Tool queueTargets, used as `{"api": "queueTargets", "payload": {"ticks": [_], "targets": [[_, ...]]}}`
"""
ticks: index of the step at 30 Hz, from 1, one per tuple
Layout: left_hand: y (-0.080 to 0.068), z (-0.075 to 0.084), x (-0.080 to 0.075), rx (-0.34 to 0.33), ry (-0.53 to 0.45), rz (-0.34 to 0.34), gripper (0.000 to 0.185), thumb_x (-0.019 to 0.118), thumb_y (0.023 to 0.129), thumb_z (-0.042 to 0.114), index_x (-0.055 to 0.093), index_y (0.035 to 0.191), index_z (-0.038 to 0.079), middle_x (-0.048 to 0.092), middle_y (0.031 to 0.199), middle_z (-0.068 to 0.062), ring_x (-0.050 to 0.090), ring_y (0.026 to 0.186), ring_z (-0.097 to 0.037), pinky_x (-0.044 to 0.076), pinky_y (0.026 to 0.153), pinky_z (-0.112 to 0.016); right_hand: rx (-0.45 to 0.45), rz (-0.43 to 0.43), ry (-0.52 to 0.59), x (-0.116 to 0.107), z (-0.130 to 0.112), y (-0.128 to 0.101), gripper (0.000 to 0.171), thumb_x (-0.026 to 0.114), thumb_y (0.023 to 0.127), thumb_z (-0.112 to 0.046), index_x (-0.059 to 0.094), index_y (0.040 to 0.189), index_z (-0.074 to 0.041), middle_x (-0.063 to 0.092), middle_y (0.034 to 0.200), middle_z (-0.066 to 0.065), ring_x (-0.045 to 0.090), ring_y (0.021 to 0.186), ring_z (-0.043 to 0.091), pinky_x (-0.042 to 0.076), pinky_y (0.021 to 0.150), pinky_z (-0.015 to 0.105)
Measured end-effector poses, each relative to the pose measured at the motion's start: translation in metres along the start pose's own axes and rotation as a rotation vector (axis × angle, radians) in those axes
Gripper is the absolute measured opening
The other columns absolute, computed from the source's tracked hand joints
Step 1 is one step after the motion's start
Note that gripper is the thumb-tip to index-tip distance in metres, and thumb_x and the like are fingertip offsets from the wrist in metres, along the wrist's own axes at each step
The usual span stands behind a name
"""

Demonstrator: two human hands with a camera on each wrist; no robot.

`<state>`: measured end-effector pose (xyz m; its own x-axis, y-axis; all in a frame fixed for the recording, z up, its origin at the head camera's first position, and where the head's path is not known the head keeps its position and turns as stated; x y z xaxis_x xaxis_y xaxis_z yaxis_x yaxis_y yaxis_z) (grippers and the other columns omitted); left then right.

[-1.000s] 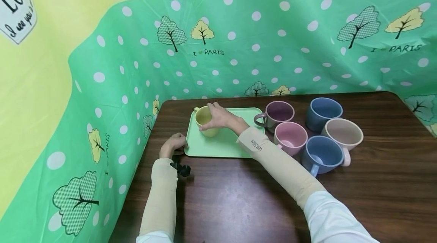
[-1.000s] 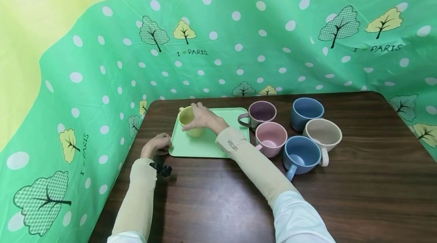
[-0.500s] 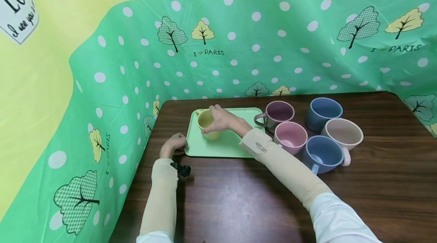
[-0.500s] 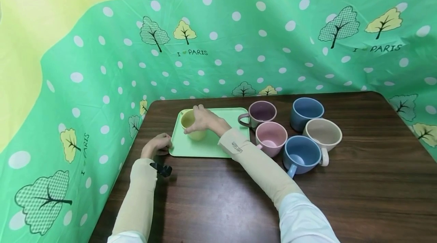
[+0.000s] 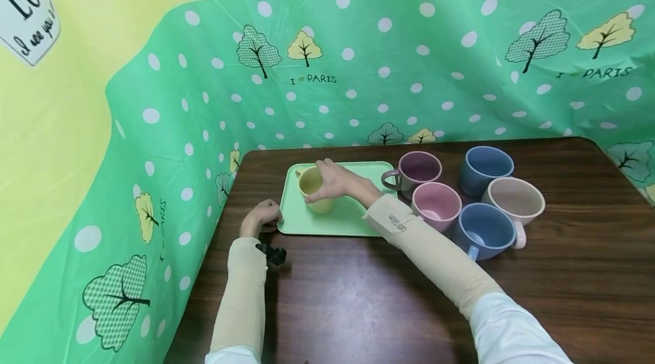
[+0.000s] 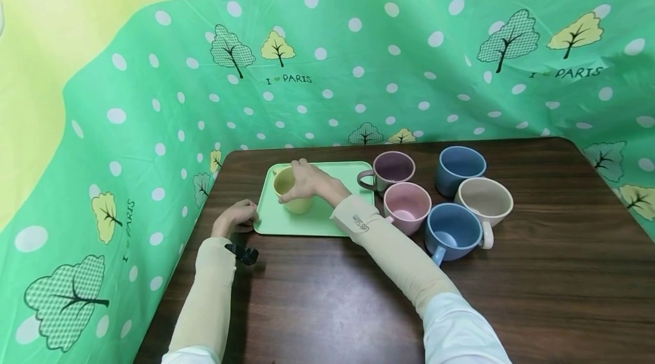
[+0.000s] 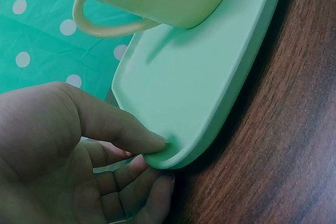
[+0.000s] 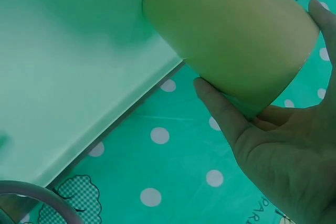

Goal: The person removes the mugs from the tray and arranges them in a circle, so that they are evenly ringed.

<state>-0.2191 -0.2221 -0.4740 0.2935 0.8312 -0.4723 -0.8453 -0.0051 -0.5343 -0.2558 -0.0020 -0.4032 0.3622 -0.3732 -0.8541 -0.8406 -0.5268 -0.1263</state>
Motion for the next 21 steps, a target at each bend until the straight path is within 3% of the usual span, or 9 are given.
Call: {"api": "queueTargets", "payload": {"ticks": [3, 13, 17, 21], "targets": [[-0.001, 0.0, 0.0, -0.004, -0.002, 0.006, 0.016, 0.047, 0.081, -0.001, 0.036, 0.081, 0.01, 0.041, 0.079, -0.006, 0.039, 0.063, -0.019, 0.043, 0.062, -0.032, -0.008, 0.001, -0.003, -0.001, 0.0, -0.002, 0.104, 0.076, 0.068, -0.056, 0.031, 0.143, 0.002, 0.047, 0.121, 0.013, 0.054, 0.099, 0.022, 0.051, 0.082, 0.034], [0.002, -0.002, 0.0, 0.001, -0.016, -0.009, 0.027, 0.047, 0.08, -0.003, 0.029, 0.067, 0.014, 0.03, 0.063, -0.002, 0.03, 0.057, -0.019, 0.039, 0.058, -0.032, -0.042, -0.06, -0.043, -0.015, 0.005, -0.006, 0.105, 0.074, 0.069, -0.056, 0.031, 0.143, 0.006, 0.048, 0.134, 0.017, 0.048, 0.118, 0.026, 0.046, 0.095, 0.039], [0.002, -0.003, 0.0, 0.0, -0.019, -0.007, 0.025, 0.046, 0.081, -0.003, 0.03, 0.071, 0.013, 0.031, 0.066, -0.003, 0.03, 0.06, -0.02, 0.039, 0.06, -0.032, -0.071, -0.039, -0.046, -0.027, 0.008, -0.007, 0.099, 0.075, 0.068, -0.055, 0.038, 0.138, 0.006, 0.054, 0.124, 0.014, 0.051, 0.11, 0.025, 0.048, 0.089, 0.036], [0.0, -0.002, -0.001, -0.01, -0.024, -0.002, 0.015, 0.046, 0.083, -0.001, 0.035, 0.083, 0.01, 0.039, 0.08, -0.007, 0.038, 0.065, -0.02, 0.042, 0.063, -0.032, -0.078, -0.011, -0.038, -0.04, 0.012, -0.008, 0.089, 0.077, 0.067, -0.053, 0.046, 0.129, 0.003, 0.057, 0.112, 0.012, 0.053, 0.099, 0.023, 0.048, 0.081, 0.034]]}}
Point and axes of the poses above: each hand's wrist, its own y-axis towards the middle knuckle, its own x-axis out of the palm, z = x × y, the point moved 3 cm from there along y, towards the middle knuckle
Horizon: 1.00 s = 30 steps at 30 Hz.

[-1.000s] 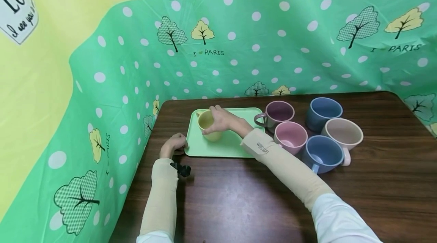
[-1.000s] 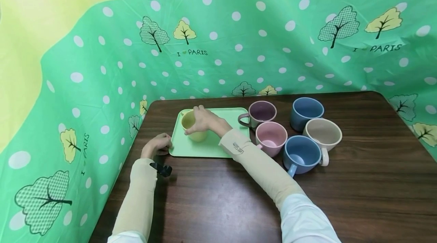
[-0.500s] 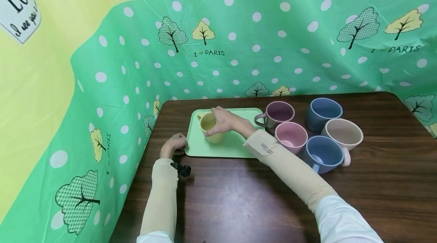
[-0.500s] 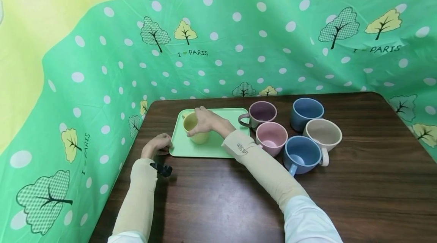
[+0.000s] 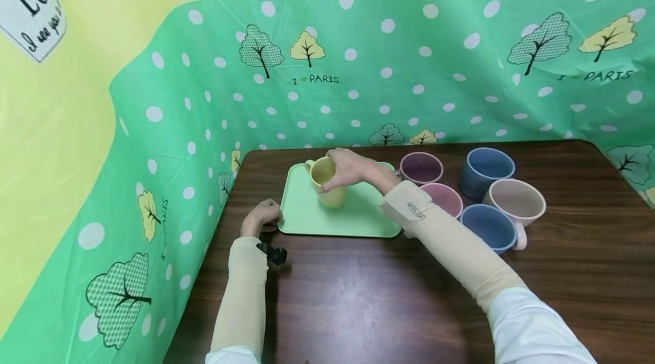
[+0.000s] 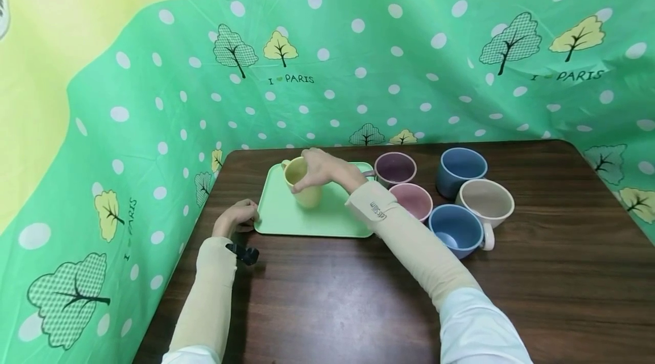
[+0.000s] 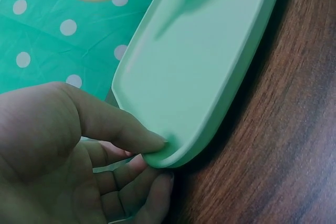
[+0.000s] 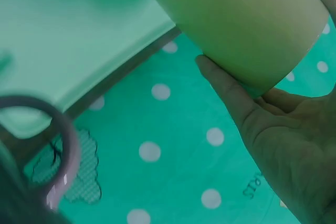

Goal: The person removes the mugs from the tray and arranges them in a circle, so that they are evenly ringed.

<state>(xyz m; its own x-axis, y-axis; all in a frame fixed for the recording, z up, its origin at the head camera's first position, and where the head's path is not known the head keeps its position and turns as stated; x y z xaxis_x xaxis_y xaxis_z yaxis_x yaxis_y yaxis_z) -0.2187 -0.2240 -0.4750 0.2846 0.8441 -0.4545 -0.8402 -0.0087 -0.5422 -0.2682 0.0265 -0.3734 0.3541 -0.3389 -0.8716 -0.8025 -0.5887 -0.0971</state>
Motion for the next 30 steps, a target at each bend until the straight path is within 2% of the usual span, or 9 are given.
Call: {"api": "queueTargets", "payload": {"ticks": [4, 9, 18, 25, 30], "targets": [[-0.001, 0.0, 0.0, -0.011, 0.003, 0.004, 0.013, 0.046, 0.084, 0.0, 0.037, 0.088, 0.009, 0.042, 0.085, -0.009, 0.041, 0.067, -0.02, 0.043, 0.065, -0.032, 0.019, 0.006, 0.006, -0.011, 0.01, -0.002, 0.088, 0.078, 0.067, -0.051, 0.046, 0.127, 0.003, 0.057, 0.113, 0.014, 0.053, 0.1, 0.024, 0.049, 0.083, 0.036], [0.0, 0.001, 0.0, -0.007, 0.005, 0.001, 0.016, 0.045, 0.082, -0.001, 0.034, 0.084, 0.01, 0.04, 0.081, -0.007, 0.038, 0.065, -0.02, 0.041, 0.063, -0.033, 0.049, 0.01, 0.011, -0.025, 0.025, -0.006, 0.099, 0.08, 0.068, -0.049, 0.036, 0.139, 0.005, 0.052, 0.123, 0.015, 0.052, 0.108, 0.026, 0.048, 0.09, 0.039], [0.001, 0.001, 0.0, -0.001, 0.012, -0.002, 0.02, 0.045, 0.08, -0.002, 0.032, 0.077, 0.012, 0.037, 0.073, -0.005, 0.035, 0.062, -0.019, 0.04, 0.061, -0.033, 0.064, 0.02, 0.01, -0.049, 0.052, -0.012, 0.1, 0.083, 0.066, -0.041, 0.033, 0.14, 0.004, 0.05, 0.126, 0.017, 0.051, 0.112, 0.03, 0.047, 0.093, 0.045], [-0.002, 0.002, 0.0, -0.009, -0.003, -0.014, 0.019, 0.046, 0.083, -0.001, 0.032, 0.081, 0.012, 0.039, 0.08, -0.007, 0.036, 0.065, -0.021, 0.039, 0.064, -0.035, 0.129, 0.054, 0.008, -0.064, 0.078, -0.016, 0.103, 0.082, 0.069, -0.04, 0.026, 0.146, 0.002, 0.039, 0.142, 0.02, 0.043, 0.124, 0.034, 0.039, 0.102, 0.049], [0.0, 0.002, 0.0, 0.0, 0.013, -0.016, 0.025, 0.047, 0.083, -0.001, 0.029, 0.072, 0.014, 0.034, 0.07, -0.004, 0.034, 0.062, -0.021, 0.038, 0.063, -0.035, 0.13, 0.097, 0.009, -0.07, 0.095, -0.022, 0.095, 0.082, 0.07, -0.035, 0.032, 0.142, 0.004, 0.046, 0.133, 0.02, 0.046, 0.118, 0.034, 0.04, 0.1, 0.049]]}}
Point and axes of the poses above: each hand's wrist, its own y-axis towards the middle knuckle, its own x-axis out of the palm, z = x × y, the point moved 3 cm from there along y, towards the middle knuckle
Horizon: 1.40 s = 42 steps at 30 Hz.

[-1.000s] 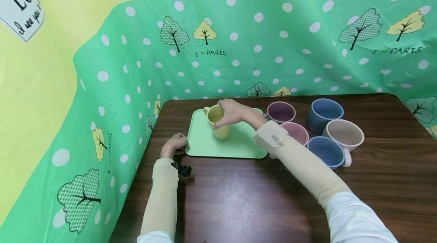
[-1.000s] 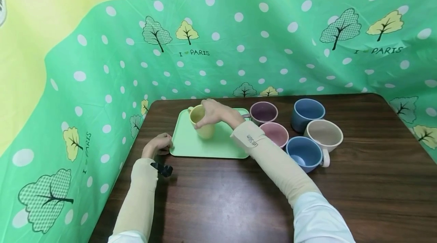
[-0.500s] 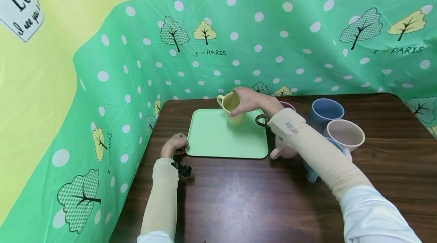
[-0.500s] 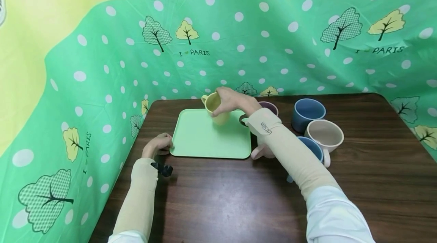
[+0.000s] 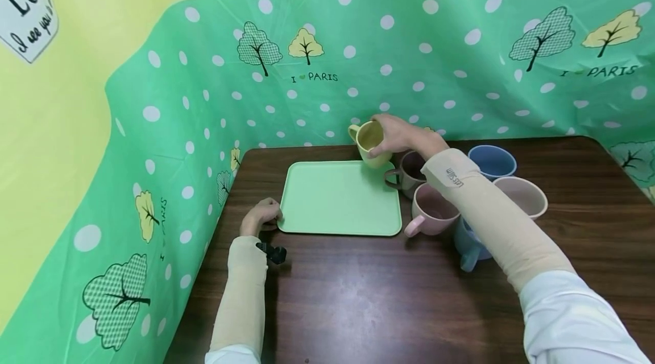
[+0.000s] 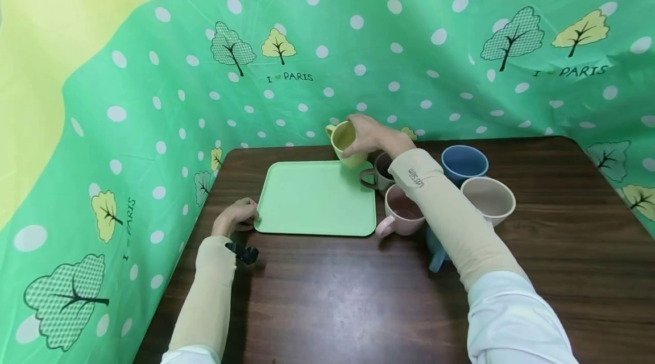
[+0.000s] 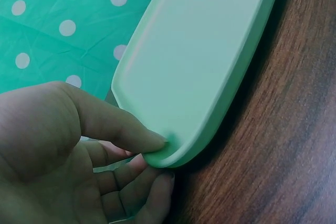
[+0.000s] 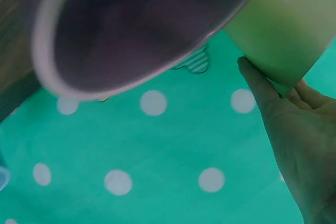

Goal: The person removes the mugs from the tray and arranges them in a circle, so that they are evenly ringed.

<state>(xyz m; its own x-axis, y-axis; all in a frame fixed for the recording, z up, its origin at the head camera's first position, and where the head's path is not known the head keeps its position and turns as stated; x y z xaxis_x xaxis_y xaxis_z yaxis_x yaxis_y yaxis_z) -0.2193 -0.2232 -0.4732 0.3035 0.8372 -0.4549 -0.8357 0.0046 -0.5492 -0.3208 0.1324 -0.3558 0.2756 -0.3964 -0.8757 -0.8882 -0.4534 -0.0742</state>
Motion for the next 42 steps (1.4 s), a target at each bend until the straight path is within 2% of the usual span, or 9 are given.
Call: {"api": "queueTargets", "payload": {"ticks": [4, 7, 13, 15, 20, 26, 36, 42], "targets": [[0.001, 0.001, -0.001, 0.001, 0.005, 0.003, 0.028, 0.048, 0.082, -0.001, 0.028, 0.069, 0.015, 0.032, 0.066, -0.003, 0.035, 0.061, -0.021, 0.038, 0.063, -0.035, 0.003, 0.023, 0.014, -0.006, 0.011, -0.005, 0.094, 0.082, 0.071, -0.033, 0.032, 0.14, 0.005, 0.047, 0.13, 0.021, 0.046, 0.115, 0.034, 0.039, 0.1, 0.049], [0.002, 0.0, -0.001, -0.002, 0.003, 0.001, 0.028, 0.048, 0.081, 0.0, 0.028, 0.068, 0.015, 0.032, 0.065, -0.002, 0.035, 0.06, -0.021, 0.039, 0.063, -0.035, 0.008, 0.036, 0.001, -0.01, 0.02, -0.007, 0.099, 0.081, 0.071, -0.035, 0.027, 0.143, 0.007, 0.041, 0.137, 0.024, 0.042, 0.121, 0.036, 0.035, 0.104, 0.05], [0.007, -0.002, -0.001, 0.003, -0.007, 0.003, 0.032, 0.046, 0.078, -0.002, 0.026, 0.063, 0.017, 0.023, 0.057, 0.001, 0.025, 0.053, -0.017, 0.037, 0.057, -0.033, 0.004, 0.086, -0.003, -0.017, 0.037, -0.013, 0.094, 0.082, 0.07, -0.033, 0.033, 0.139, 0.008, 0.048, 0.128, 0.024, 0.046, 0.115, 0.037, 0.038, 0.1, 0.051], [0.008, -0.003, 0.0, 0.005, -0.006, 0.004, 0.031, 0.046, 0.078, -0.003, 0.026, 0.063, 0.017, 0.024, 0.057, 0.002, 0.025, 0.053, -0.016, 0.037, 0.057, -0.032, 0.01, 0.102, -0.001, -0.019, 0.043, -0.016, 0.09, 0.082, 0.07, -0.033, 0.036, 0.136, 0.007, 0.05, 0.123, 0.023, 0.048, 0.111, 0.036, 0.04, 0.097, 0.051], [0.006, -0.002, 0.0, 0.003, 0.004, 0.007, 0.025, 0.046, 0.079, -0.002, 0.03, 0.068, 0.015, 0.031, 0.063, 0.0, 0.031, 0.057, -0.018, 0.039, 0.059, -0.033, 0.062, 0.133, 0.002, -0.026, 0.059, -0.022, 0.091, 0.082, 0.069, -0.036, 0.036, 0.135, 0.008, 0.051, 0.12, 0.024, 0.049, 0.108, 0.037, 0.042, 0.093, 0.051], [0.004, -0.001, -0.001, -0.008, -0.008, 0.01, 0.022, 0.046, 0.08, -0.001, 0.032, 0.073, 0.013, 0.034, 0.068, -0.003, 0.032, 0.06, -0.019, 0.038, 0.06, -0.034, 0.126, 0.157, 0.009, -0.033, 0.075, -0.03, 0.092, 0.081, 0.071, -0.04, 0.035, 0.134, 0.01, 0.051, 0.118, 0.025, 0.049, 0.104, 0.037, 0.043, 0.087, 0.051], [0.003, 0.0, 0.0, -0.006, -0.001, 0.011, 0.026, 0.046, 0.079, -0.003, 0.03, 0.068, 0.014, 0.032, 0.065, -0.002, 0.032, 0.06, -0.02, 0.038, 0.06, -0.034, 0.226, 0.143, 0.016, -0.034, 0.101, -0.049, 0.085, 0.076, 0.074, -0.046, 0.04, 0.125, 0.012, 0.052, 0.106, 0.026, 0.052, 0.092, 0.036, 0.045, 0.076, 0.046], [-0.001, 0.0, 0.0, -0.011, -0.007, 0.01, 0.017, 0.046, 0.082, 0.0, 0.034, 0.078, 0.011, 0.037, 0.076, -0.006, 0.036, 0.064, -0.02, 0.038, 0.064, -0.034, 0.268, 0.093, 0.016, -0.037, 0.111, -0.062, 0.077, 0.074, 0.076, -0.048, 0.041, 0.116, 0.01, 0.051, 0.102, 0.026, 0.052, 0.087, 0.036, 0.047, 0.069, 0.042]]}}
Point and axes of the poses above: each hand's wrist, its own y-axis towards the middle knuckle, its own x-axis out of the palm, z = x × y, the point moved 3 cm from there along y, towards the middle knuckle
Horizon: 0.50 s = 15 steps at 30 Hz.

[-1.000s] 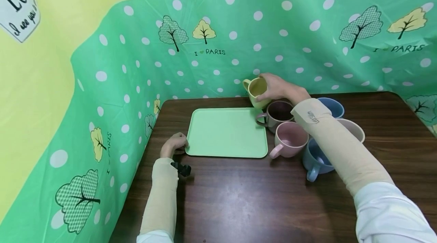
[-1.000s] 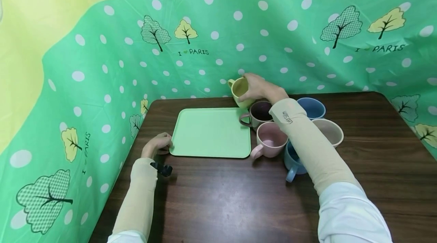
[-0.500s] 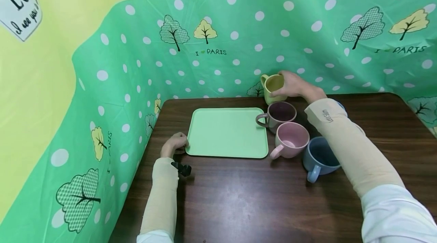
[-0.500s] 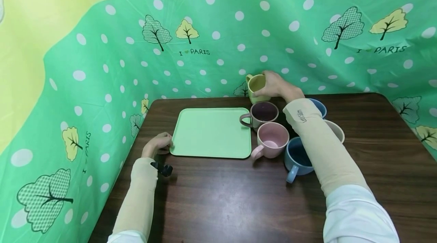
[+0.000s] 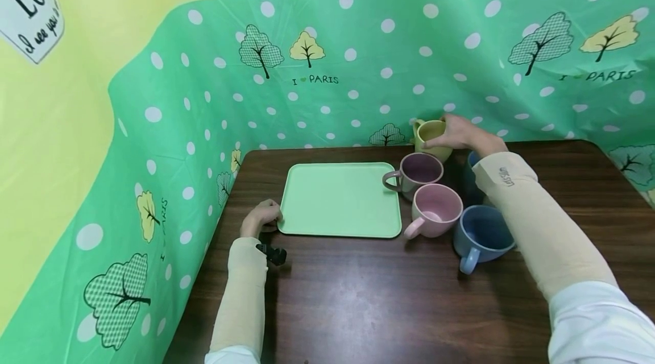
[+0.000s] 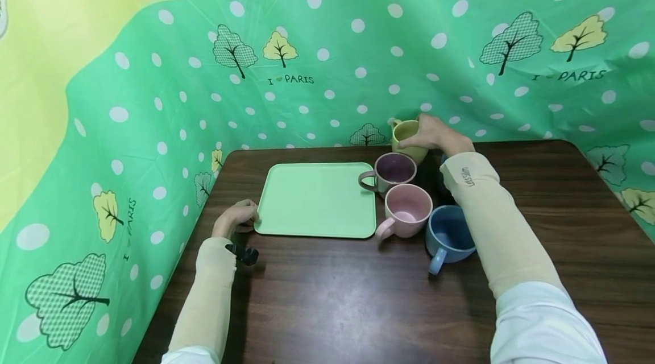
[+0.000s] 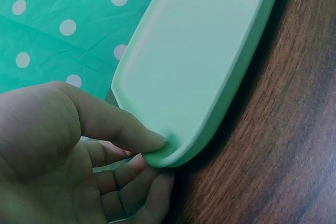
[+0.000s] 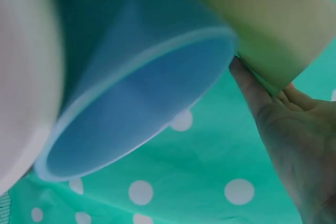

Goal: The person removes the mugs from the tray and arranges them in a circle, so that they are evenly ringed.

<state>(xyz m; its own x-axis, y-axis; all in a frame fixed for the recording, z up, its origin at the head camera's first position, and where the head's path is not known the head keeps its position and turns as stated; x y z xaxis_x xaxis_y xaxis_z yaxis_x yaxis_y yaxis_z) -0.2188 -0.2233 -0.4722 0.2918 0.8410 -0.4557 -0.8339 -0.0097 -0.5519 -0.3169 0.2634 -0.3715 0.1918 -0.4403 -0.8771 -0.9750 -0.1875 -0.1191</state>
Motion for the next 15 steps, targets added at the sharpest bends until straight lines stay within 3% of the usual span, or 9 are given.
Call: {"api": "queueTargets", "payload": {"ticks": [3, 6, 15], "targets": [[-0.003, 0.0, -0.001, 0.011, 0.008, -0.003, 0.014, 0.046, 0.082, 0.001, 0.036, 0.082, 0.01, 0.04, 0.082, -0.009, 0.04, 0.064, -0.02, 0.04, 0.063, -0.035, 0.013, -0.03, -0.001, -0.001, 0.002, -0.003, 0.074, 0.074, 0.076, -0.049, 0.042, 0.111, 0.009, 0.051, 0.097, 0.024, 0.053, 0.081, 0.034, 0.049, 0.063, 0.04], [-0.004, 0.001, -0.001, 0.021, 0.009, -0.006, 0.016, 0.045, 0.082, 0.001, 0.034, 0.079, 0.011, 0.038, 0.077, -0.007, 0.038, 0.063, -0.02, 0.039, 0.063, -0.034, 0.023, -0.055, -0.005, -0.001, 0.004, -0.006, 0.071, 0.073, 0.076, -0.049, 0.042, 0.108, 0.007, 0.051, 0.093, 0.022, 0.054, 0.076, 0.032, 0.049, 0.059, 0.039], [-0.001, -0.002, -0.001, 0.02, 0.007, 0.003, 0.025, 0.047, 0.081, -0.001, 0.031, 0.07, 0.014, 0.033, 0.068, -0.003, 0.034, 0.061, -0.02, 0.038, 0.061, -0.034, 0.038, -0.08, -0.056, 0.0, 0.011, -0.012, 0.074, 0.07, 0.078, -0.053, 0.043, 0.11, 0.008, 0.051, 0.099, 0.024, 0.05, 0.085, 0.034, 0.044, 0.065, 0.038]]}}
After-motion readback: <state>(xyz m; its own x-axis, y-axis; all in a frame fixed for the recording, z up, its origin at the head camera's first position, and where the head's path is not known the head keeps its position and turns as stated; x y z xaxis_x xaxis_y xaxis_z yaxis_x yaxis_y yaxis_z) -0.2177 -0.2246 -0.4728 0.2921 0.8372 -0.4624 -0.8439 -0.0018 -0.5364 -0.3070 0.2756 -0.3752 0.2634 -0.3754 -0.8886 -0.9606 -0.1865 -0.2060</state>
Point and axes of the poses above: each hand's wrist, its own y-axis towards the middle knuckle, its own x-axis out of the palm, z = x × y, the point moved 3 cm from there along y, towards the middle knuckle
